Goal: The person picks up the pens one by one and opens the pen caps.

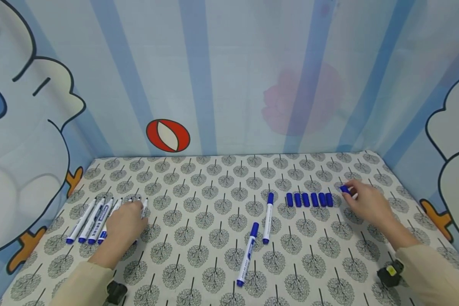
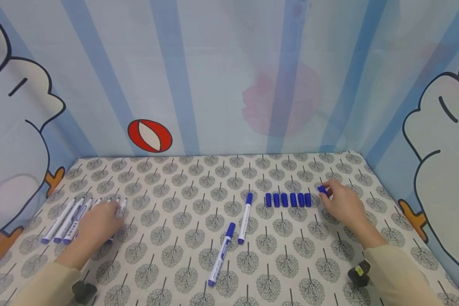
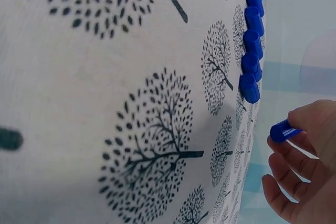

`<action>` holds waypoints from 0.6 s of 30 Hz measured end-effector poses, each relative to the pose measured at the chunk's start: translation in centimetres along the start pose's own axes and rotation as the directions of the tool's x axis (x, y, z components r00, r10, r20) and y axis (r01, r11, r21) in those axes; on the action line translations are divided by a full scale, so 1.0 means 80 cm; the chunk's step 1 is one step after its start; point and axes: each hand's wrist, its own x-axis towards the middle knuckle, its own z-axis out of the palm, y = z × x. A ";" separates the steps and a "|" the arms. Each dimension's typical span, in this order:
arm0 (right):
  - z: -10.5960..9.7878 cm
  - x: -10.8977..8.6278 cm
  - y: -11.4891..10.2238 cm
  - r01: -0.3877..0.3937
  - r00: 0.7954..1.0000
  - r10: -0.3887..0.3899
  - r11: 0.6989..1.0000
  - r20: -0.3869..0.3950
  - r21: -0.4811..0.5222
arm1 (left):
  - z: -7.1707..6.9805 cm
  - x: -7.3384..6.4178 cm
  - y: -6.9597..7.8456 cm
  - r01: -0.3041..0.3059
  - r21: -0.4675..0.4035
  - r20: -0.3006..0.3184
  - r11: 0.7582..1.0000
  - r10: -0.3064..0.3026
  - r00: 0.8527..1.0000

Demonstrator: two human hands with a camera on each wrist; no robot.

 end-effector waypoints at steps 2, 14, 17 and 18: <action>0.002 0.001 0.001 -0.018 1.000 0.018 1.000 0.020 -0.010 | 0.000 0.000 0.002 -0.011 -0.008 -0.009 1.000 0.011 1.000; 0.010 0.007 0.000 -0.093 0.986 0.094 0.996 0.136 -0.018 | 0.003 -0.006 0.026 -0.127 -0.051 -0.081 0.991 0.123 0.989; 0.012 0.008 -0.001 -0.105 0.983 0.104 0.994 0.152 -0.002 | 0.002 -0.008 0.033 -0.163 -0.057 -0.084 0.985 0.158 0.984; 0.012 0.008 -0.001 -0.110 0.982 0.108 0.994 0.155 0.004 | 0.002 -0.008 0.035 -0.176 -0.056 -0.086 0.983 0.171 0.982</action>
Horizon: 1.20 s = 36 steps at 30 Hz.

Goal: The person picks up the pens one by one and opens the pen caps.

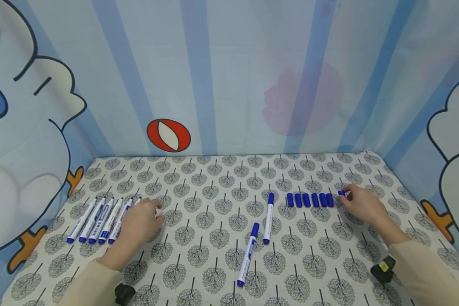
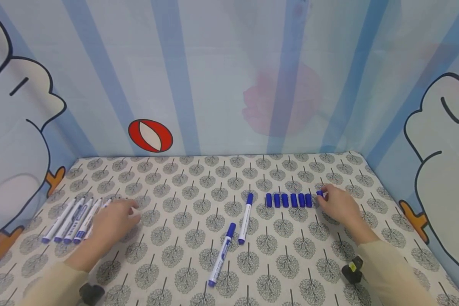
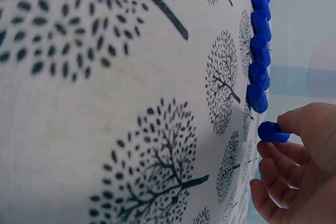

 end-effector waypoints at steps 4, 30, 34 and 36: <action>0.004 0.002 -0.002 -0.019 1.000 0.019 1.000 0.015 0.008 | 0.003 0.001 0.010 -0.034 0.005 -0.010 0.999 0.034 0.999; 0.011 0.007 0.000 -0.022 0.998 0.023 1.000 0.065 -0.013 | 0.036 0.001 0.069 -0.223 -0.005 -0.002 0.975 0.223 0.975; 0.013 0.008 0.001 -0.029 0.998 0.030 0.999 0.055 -0.017 | 0.040 0.002 0.075 -0.233 -0.013 0.006 0.972 0.233 0.972; 0.013 0.008 0.001 -0.034 0.998 0.035 0.999 0.052 -0.022 | 0.041 0.003 0.078 -0.246 -0.015 0.003 0.969 0.246 0.969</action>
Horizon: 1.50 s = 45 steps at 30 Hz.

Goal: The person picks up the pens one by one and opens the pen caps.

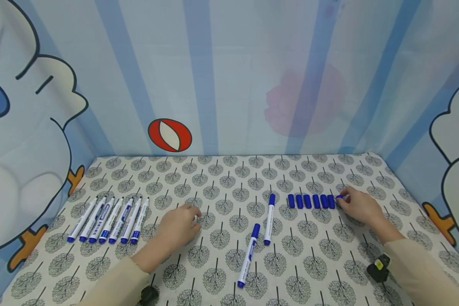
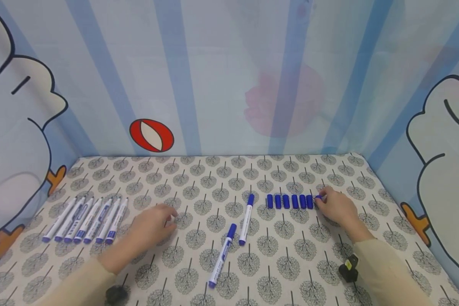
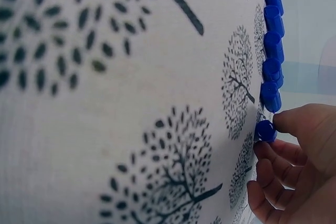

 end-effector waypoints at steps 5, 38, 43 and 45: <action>0.000 0.000 -0.001 -0.020 1.000 0.020 1.000 0.003 -0.007 | 0.002 0.001 0.006 -0.020 -0.002 -0.002 1.000 0.020 1.000; -0.002 -0.001 -0.001 -0.022 0.999 0.021 1.000 0.027 0.007 | 0.014 0.005 0.060 -0.153 -0.128 0.056 0.980 0.161 0.985; -0.002 0.000 0.002 -0.048 0.998 0.048 0.999 0.030 0.005 | 0.014 0.002 0.070 -0.174 -0.131 0.060 0.976 0.183 0.981; -0.002 0.000 0.003 -0.052 0.998 0.052 0.999 0.022 0.005 | 0.015 0.001 0.075 -0.176 -0.140 0.071 0.974 0.187 0.980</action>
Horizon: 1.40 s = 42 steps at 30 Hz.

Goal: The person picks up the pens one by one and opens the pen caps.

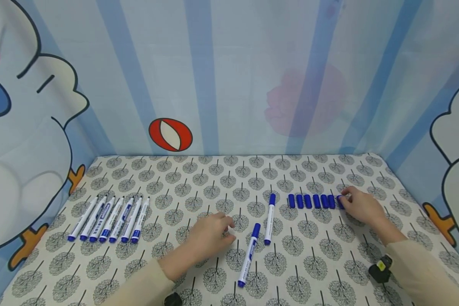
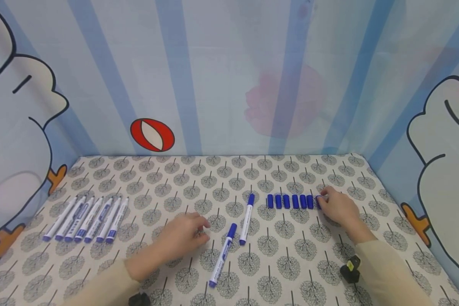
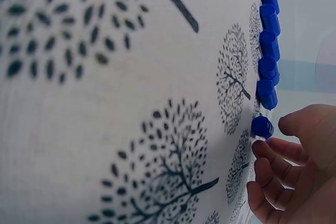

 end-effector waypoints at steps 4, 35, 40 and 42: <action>-0.001 -0.001 0.000 0.009 0.999 -0.008 1.000 -0.033 0.007 | 0.003 0.001 0.010 0.002 -0.004 0.032 1.000 -0.002 0.999; -0.008 -0.012 -0.070 0.281 0.925 -0.272 0.960 -0.267 -0.003 | 0.031 -0.002 0.051 0.126 -0.030 0.146 0.992 -0.120 0.982; -0.002 -0.014 -0.085 0.333 0.900 -0.325 0.943 -0.289 -0.021 | 0.032 -0.002 0.054 0.146 -0.074 0.154 0.987 -0.133 0.979; 0.001 -0.014 -0.089 0.352 0.891 -0.344 0.936 -0.295 -0.028 | 0.032 -0.003 0.055 0.147 -0.096 0.160 0.984 -0.131 0.978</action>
